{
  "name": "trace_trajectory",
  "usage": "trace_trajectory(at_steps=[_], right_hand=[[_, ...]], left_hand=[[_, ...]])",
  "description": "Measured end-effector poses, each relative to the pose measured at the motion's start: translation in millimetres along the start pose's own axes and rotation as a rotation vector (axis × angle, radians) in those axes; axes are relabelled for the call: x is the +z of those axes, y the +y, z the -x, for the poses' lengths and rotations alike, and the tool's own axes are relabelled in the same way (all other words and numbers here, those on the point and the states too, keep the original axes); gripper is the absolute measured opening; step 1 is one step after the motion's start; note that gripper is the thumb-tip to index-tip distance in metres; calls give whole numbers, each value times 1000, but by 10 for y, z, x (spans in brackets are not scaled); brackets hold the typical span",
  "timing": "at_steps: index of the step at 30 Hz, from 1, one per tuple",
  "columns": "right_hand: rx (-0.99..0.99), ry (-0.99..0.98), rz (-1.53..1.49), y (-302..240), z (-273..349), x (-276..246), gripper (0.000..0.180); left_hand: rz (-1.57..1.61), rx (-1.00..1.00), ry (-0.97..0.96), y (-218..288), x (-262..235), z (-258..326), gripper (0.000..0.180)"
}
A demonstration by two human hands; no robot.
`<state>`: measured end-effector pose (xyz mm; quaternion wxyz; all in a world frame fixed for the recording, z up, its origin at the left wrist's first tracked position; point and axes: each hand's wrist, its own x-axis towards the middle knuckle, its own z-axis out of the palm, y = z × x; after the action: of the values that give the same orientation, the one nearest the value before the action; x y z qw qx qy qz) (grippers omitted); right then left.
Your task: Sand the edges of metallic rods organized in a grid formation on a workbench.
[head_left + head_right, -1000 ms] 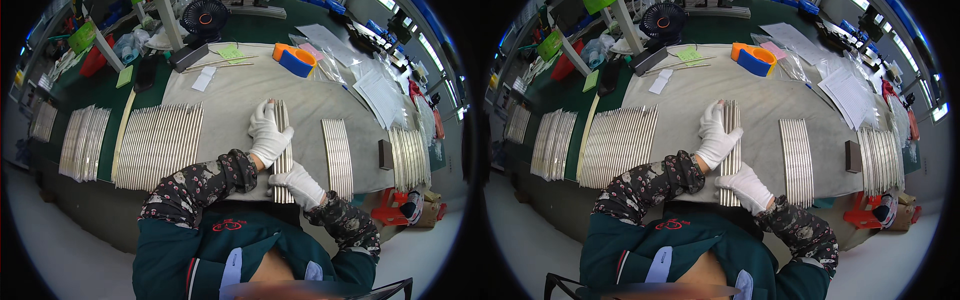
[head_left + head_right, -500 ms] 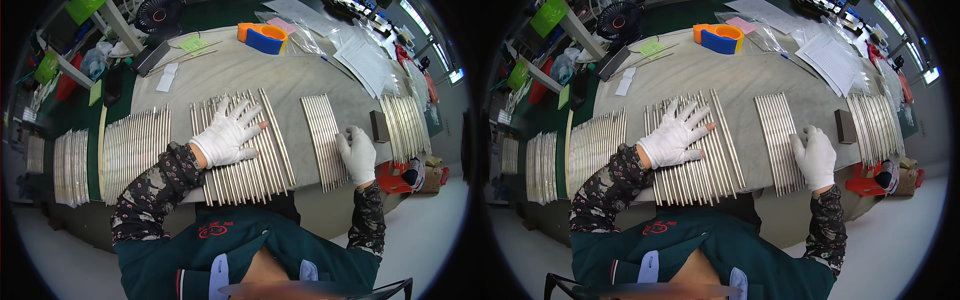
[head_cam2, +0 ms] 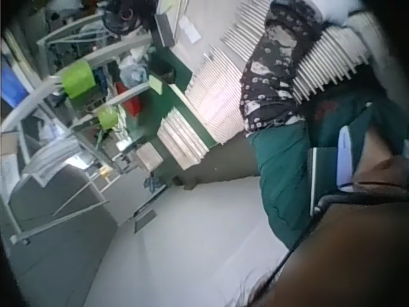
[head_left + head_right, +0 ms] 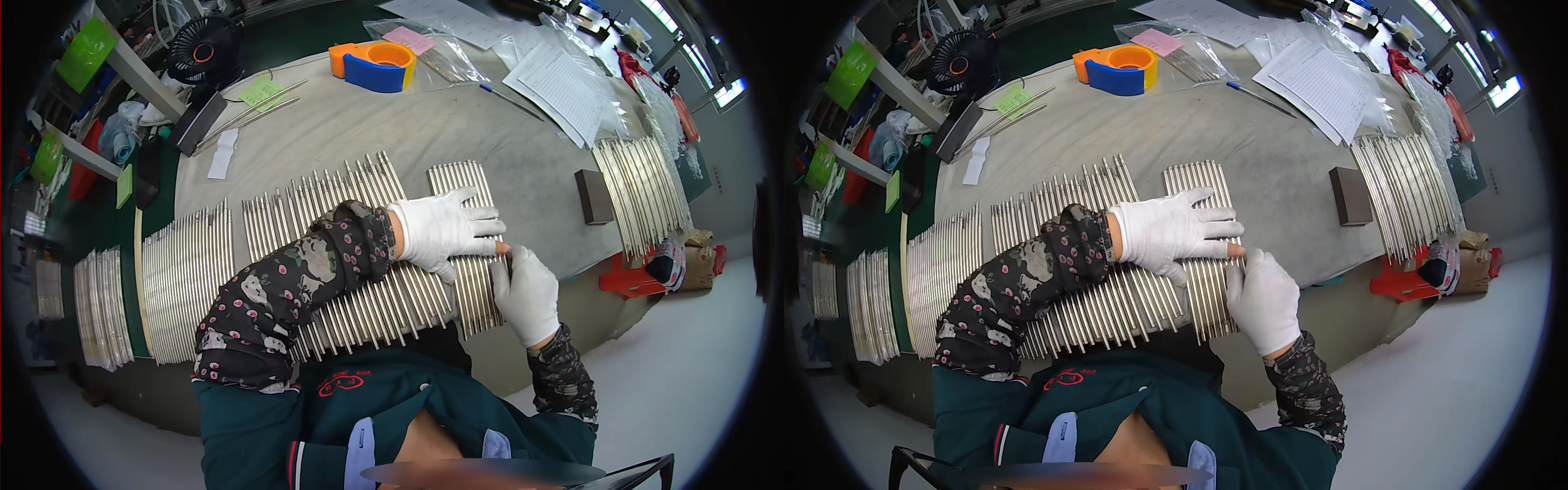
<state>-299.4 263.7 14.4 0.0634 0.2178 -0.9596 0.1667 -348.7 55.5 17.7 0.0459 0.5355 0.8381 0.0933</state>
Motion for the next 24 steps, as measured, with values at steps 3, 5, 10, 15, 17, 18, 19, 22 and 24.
trace_trajectory(at_steps=[3,5,10,15,17,18,19,22,24], right_hand=[[99,-30,-123,-11,305,-105,20],[194,-79,-194,43,446,-124,22],[742,-701,-1456,273,485,-32,42],[488,-954,-1756,399,531,92,58],[420,-971,-1667,448,548,-41,65],[420,-835,-1616,398,560,-187,69],[417,-703,-1563,345,572,-317,73],[205,-493,-1954,354,411,-543,71],[424,179,-2128,833,513,-295,59]], left_hand=[[-56,28,10,10,75,-50,89],[-90,75,45,2,91,-84,91],[-117,194,6,10,-10,-231,88],[-207,234,83,116,69,-245,72],[-147,201,161,236,108,-375,52],[-120,190,314,286,131,-446,29],[-118,179,313,327,83,-485,29],[17,51,471,460,-180,-533,19],[415,4,858,572,-382,-555,24]])
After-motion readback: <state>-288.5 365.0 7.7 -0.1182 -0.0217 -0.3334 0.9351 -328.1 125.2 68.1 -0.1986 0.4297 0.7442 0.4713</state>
